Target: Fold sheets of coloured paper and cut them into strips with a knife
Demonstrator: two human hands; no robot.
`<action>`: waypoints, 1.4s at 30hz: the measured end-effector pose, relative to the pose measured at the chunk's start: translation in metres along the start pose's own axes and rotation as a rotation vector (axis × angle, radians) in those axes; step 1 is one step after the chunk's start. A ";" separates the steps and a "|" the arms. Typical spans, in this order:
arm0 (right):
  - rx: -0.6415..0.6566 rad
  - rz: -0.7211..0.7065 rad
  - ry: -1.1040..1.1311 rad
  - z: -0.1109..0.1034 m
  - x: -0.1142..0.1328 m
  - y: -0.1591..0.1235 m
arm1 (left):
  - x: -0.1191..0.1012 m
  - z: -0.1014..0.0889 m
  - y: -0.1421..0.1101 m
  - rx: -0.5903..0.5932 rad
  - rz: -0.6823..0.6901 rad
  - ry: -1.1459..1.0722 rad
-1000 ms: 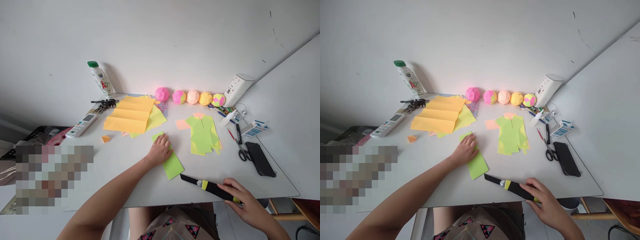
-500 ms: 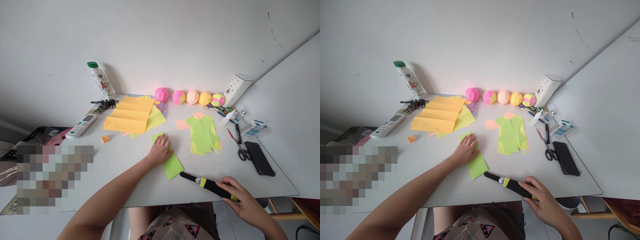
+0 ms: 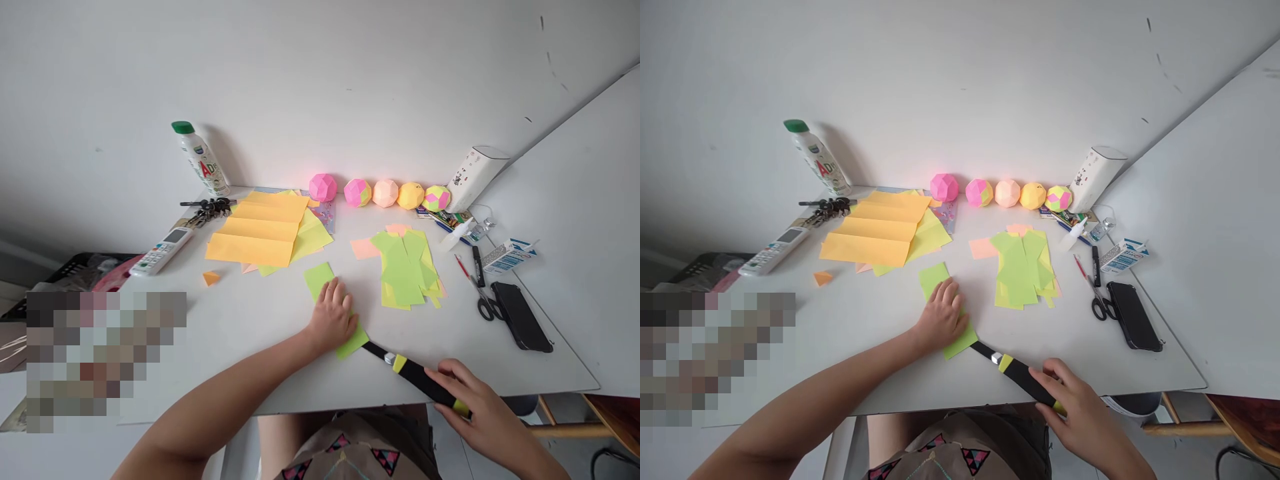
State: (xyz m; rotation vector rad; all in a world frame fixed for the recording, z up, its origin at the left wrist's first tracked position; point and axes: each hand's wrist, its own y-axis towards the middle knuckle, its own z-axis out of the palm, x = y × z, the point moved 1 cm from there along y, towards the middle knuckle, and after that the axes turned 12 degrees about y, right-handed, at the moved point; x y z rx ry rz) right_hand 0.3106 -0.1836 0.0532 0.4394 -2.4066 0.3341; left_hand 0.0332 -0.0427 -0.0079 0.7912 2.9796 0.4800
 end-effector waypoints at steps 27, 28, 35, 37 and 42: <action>0.035 -0.084 -0.122 0.003 0.034 0.008 | -0.006 0.004 -0.005 0.121 0.009 0.029; 0.042 -0.079 -0.130 0.002 0.033 0.008 | -0.006 0.004 -0.005 0.120 0.010 0.027; 0.068 -0.092 -0.171 0.003 0.027 0.015 | -0.006 0.001 -0.004 0.137 0.012 0.020; 0.062 -0.098 -0.178 0.003 0.025 0.020 | -0.006 0.000 -0.004 0.146 0.014 0.020; 0.036 -0.118 -0.184 0.002 0.025 0.033 | -0.006 0.001 -0.004 0.129 0.008 0.030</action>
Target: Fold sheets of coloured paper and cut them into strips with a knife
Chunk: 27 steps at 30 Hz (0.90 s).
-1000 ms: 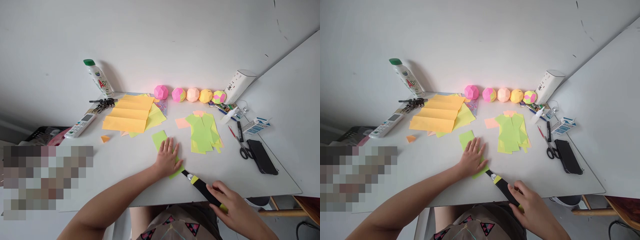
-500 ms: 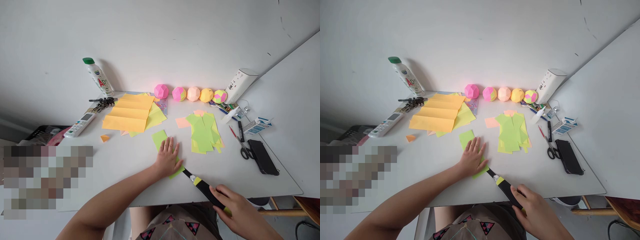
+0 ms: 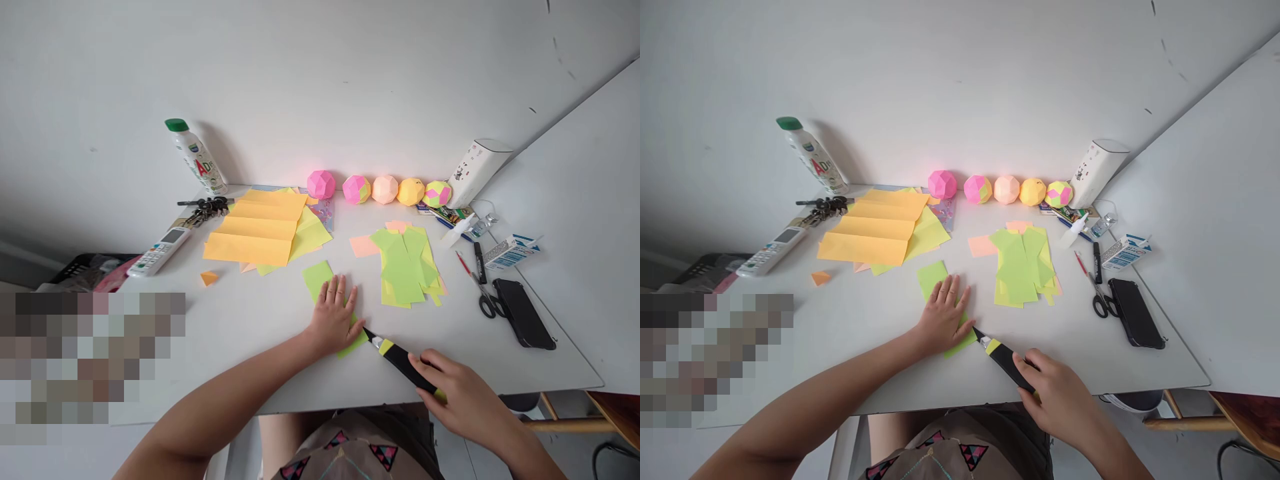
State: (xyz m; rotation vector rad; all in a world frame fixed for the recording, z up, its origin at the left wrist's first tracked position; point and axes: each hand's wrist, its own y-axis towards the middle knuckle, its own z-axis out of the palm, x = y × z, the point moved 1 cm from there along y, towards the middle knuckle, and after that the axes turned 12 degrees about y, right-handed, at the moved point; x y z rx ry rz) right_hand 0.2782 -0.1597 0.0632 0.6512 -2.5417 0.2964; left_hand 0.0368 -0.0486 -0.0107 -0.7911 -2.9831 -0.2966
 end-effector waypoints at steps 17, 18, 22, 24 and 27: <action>0.032 -0.016 -0.054 -0.002 -0.005 0.011 | 0.000 -0.005 0.001 0.082 0.012 0.043; 0.030 -0.018 -0.055 -0.002 -0.006 0.013 | 0.000 -0.005 0.001 0.081 0.013 0.043; 0.031 -0.015 -0.051 -0.003 -0.005 0.017 | 0.003 -0.004 0.002 0.090 0.023 0.045; 0.033 -0.010 -0.044 -0.003 -0.004 0.016 | 0.009 -0.002 0.003 0.097 0.026 0.045; 0.039 -0.002 -0.029 -0.004 -0.004 0.015 | 0.019 0.000 0.005 0.087 0.048 0.040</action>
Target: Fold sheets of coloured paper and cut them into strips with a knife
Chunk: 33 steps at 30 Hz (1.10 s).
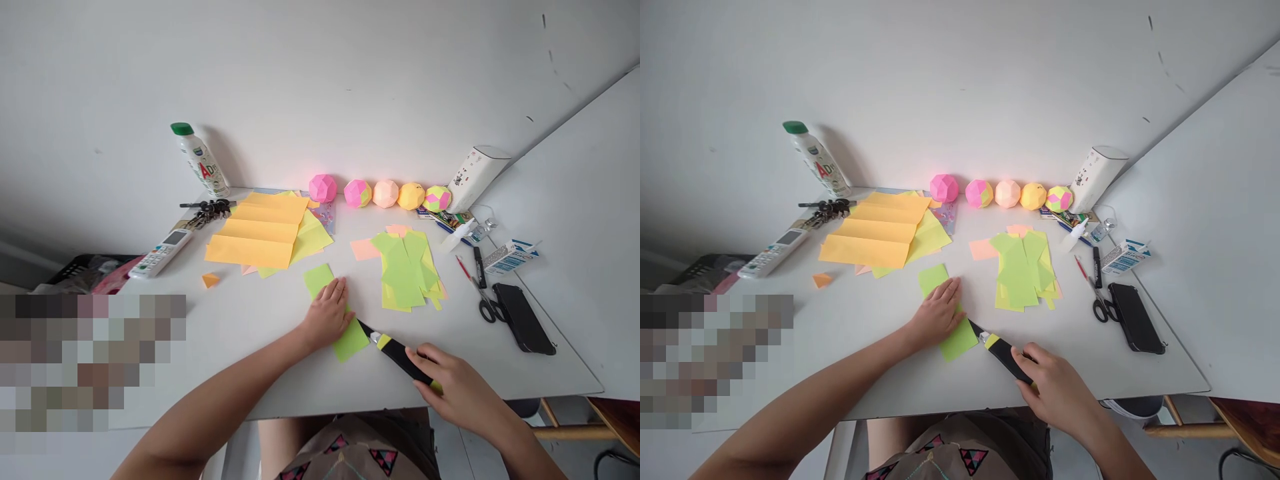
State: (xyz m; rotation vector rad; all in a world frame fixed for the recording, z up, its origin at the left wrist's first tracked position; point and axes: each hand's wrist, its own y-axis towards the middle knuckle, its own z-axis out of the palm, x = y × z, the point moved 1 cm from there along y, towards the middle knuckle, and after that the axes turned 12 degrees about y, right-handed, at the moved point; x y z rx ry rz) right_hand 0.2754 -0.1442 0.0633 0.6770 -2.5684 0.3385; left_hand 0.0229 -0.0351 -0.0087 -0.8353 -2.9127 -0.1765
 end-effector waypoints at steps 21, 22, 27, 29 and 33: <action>0.003 0.006 -0.065 -0.004 0.006 0.041 | 0.006 -0.001 0.003 0.030 -0.065 0.042; -0.001 -0.002 -0.063 -0.004 0.006 0.040 | 0.007 -0.001 0.003 0.028 -0.061 0.042; -0.018 -0.021 -0.029 -0.003 0.003 0.031 | 0.025 0.001 0.008 -0.002 -0.006 0.029; -0.013 -0.017 -0.025 -0.003 0.004 0.030 | 0.033 0.004 0.010 -0.013 0.018 0.028; -0.017 -0.016 -0.044 -0.006 0.005 0.036 | 0.038 0.013 0.010 -0.024 -0.023 0.039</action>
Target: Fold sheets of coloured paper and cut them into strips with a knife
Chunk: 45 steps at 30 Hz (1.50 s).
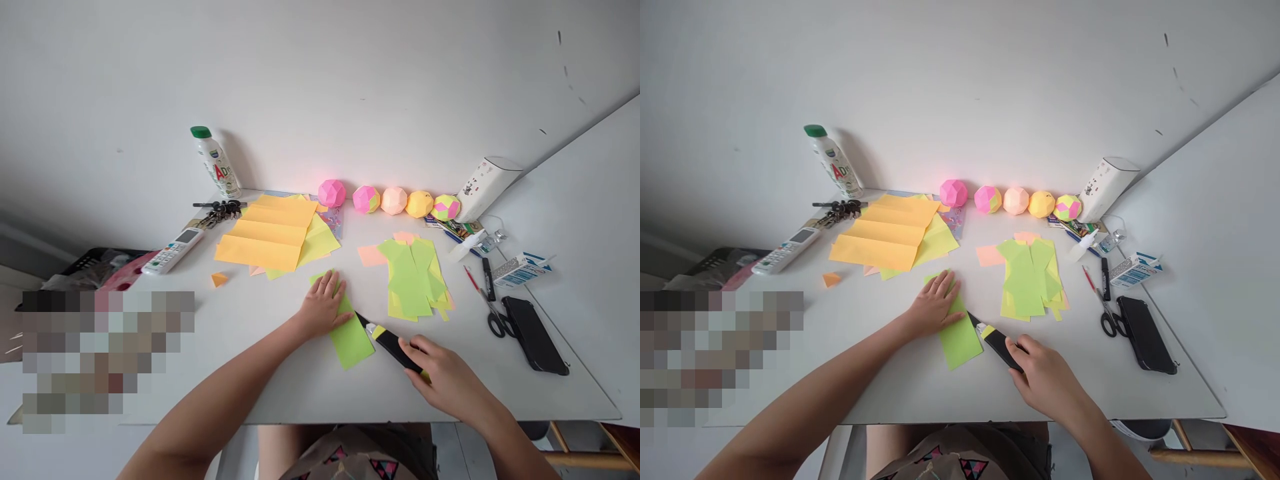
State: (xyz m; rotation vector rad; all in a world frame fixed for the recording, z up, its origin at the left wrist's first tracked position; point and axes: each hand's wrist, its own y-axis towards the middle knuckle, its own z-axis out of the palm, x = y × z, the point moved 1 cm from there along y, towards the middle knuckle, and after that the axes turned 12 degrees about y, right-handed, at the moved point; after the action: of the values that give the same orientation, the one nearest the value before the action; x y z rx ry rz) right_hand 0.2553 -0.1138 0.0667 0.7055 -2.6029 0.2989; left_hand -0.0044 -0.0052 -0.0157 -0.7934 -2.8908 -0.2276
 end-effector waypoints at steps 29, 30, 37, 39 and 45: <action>0.037 0.078 -0.064 -0.007 0.002 0.070 | 0.003 0.003 0.005 0.011 -0.043 -0.024; 0.039 0.075 -0.068 -0.006 0.002 0.070 | 0.004 0.003 0.006 0.018 -0.048 -0.023; 0.044 0.068 -0.133 -0.005 0.003 0.070 | 0.005 0.002 0.008 0.062 -0.043 -0.017; 0.045 0.075 -0.138 -0.007 0.002 0.077 | 0.005 0.002 0.008 0.051 -0.048 -0.023; 0.031 0.056 -0.137 -0.005 0.003 0.091 | 0.004 0.005 0.007 0.018 -0.061 -0.032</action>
State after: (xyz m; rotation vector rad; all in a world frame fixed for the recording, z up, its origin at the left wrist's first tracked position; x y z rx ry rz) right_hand 0.2075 -0.0365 0.0639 0.6871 -2.7570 0.3193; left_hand -0.0043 0.0038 -0.0190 -0.7129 -2.9458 -0.1973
